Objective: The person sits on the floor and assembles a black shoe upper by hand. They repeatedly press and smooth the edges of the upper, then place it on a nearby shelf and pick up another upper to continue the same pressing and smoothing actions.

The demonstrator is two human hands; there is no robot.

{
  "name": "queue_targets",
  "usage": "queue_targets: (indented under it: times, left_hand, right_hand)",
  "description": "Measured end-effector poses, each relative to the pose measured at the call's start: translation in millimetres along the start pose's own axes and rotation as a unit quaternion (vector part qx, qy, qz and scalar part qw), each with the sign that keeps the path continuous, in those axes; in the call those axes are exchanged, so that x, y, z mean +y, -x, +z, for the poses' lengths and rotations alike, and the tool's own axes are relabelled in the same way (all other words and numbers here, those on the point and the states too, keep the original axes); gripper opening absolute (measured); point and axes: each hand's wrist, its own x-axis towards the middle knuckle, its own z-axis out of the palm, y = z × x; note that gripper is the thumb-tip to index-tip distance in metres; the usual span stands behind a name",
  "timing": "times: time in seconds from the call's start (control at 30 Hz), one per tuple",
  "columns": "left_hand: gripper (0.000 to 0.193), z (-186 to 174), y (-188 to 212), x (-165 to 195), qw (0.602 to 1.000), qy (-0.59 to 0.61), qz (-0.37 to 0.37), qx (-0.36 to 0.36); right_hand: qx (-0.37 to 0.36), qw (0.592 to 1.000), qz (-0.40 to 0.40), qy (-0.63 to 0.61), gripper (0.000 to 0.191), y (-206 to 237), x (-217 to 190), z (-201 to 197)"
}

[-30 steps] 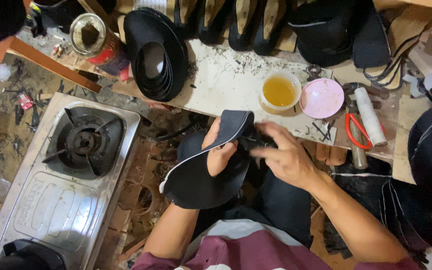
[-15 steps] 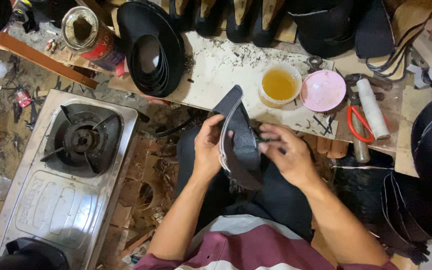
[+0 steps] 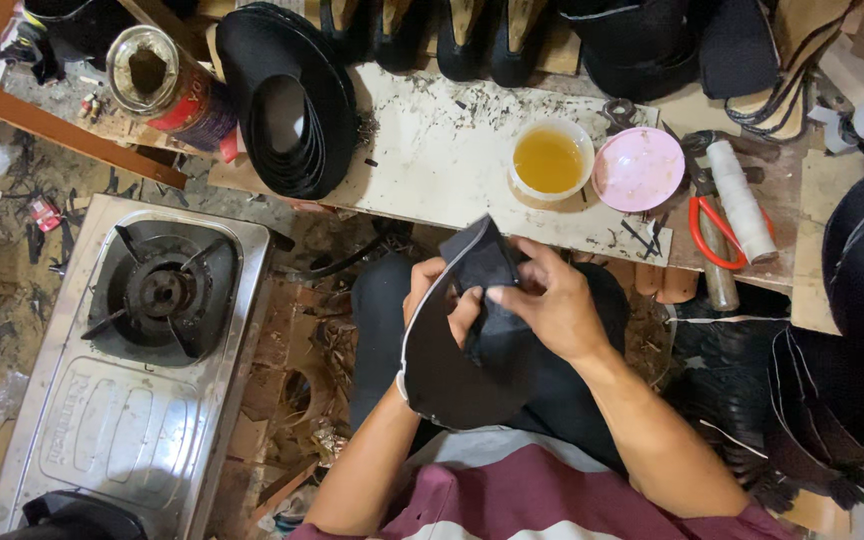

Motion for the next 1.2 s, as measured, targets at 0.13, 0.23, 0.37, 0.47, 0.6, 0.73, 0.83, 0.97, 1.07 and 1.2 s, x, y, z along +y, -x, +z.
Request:
queue_targets:
  times: [0.13,0.23,0.37,0.47,0.6,0.73,0.83,0.97,1.07,1.2]
  left_hand:
    - [0.044,2.1,7.1,-8.0,0.997,0.065,-0.027,-0.039]
    - [0.064,4.4,8.2,-8.7,0.984,0.156,-0.053,-0.067]
    - [0.075,-3.0,2.5,-7.9,0.958,0.245,-0.105,-0.103]
    - [0.035,-12.1,2.8,-4.8,0.954,0.213,-0.114,-0.175]
    - [0.021,-26.1,9.5,8.4,0.944,0.204,-0.19,-0.173]
    - [0.025,-31.5,9.0,20.2,0.958,0.168,-0.163,-0.164]
    - [0.024,-36.6,6.0,13.9,0.953,0.132,-0.239,-0.134]
    - [0.031,-41.1,-4.4,-14.1,0.955,0.238,-0.142,-0.106]
    - [0.02,-40.9,-6.8,-30.7,0.942,0.268,-0.157,-0.129]
    - [0.017,-38.6,-10.7,-27.1,0.916,0.315,-0.221,-0.114]
  right_hand:
    - [0.027,0.999,-0.037,0.022,0.068,0.8,5.0,-0.6]
    - [0.029,0.998,-0.051,-0.022,0.063,1.8,1.0,-1.1]
    - [-0.001,0.994,-0.067,0.083,0.066,1.9,-20.8,-7.6]
    - [-0.036,0.99,-0.071,0.118,0.065,-4.3,-42.1,-20.6]
    - [0.085,0.922,-0.229,0.299,0.05,-39.4,-59.6,-52.2]
    - [0.124,0.83,-0.314,0.444,0.063,-82.5,-59.4,-63.6]
    - [0.04,0.84,-0.277,0.465,0.071,-98.7,-52.6,-70.3]
    - [0.093,0.851,-0.311,0.413,0.049,-94.9,-38.7,-75.9]
    - [0.078,0.907,-0.255,0.326,0.031,-86.7,-35.8,-77.2]
    - [-0.005,0.938,-0.278,0.205,0.014,-54.5,-46.7,-72.5]
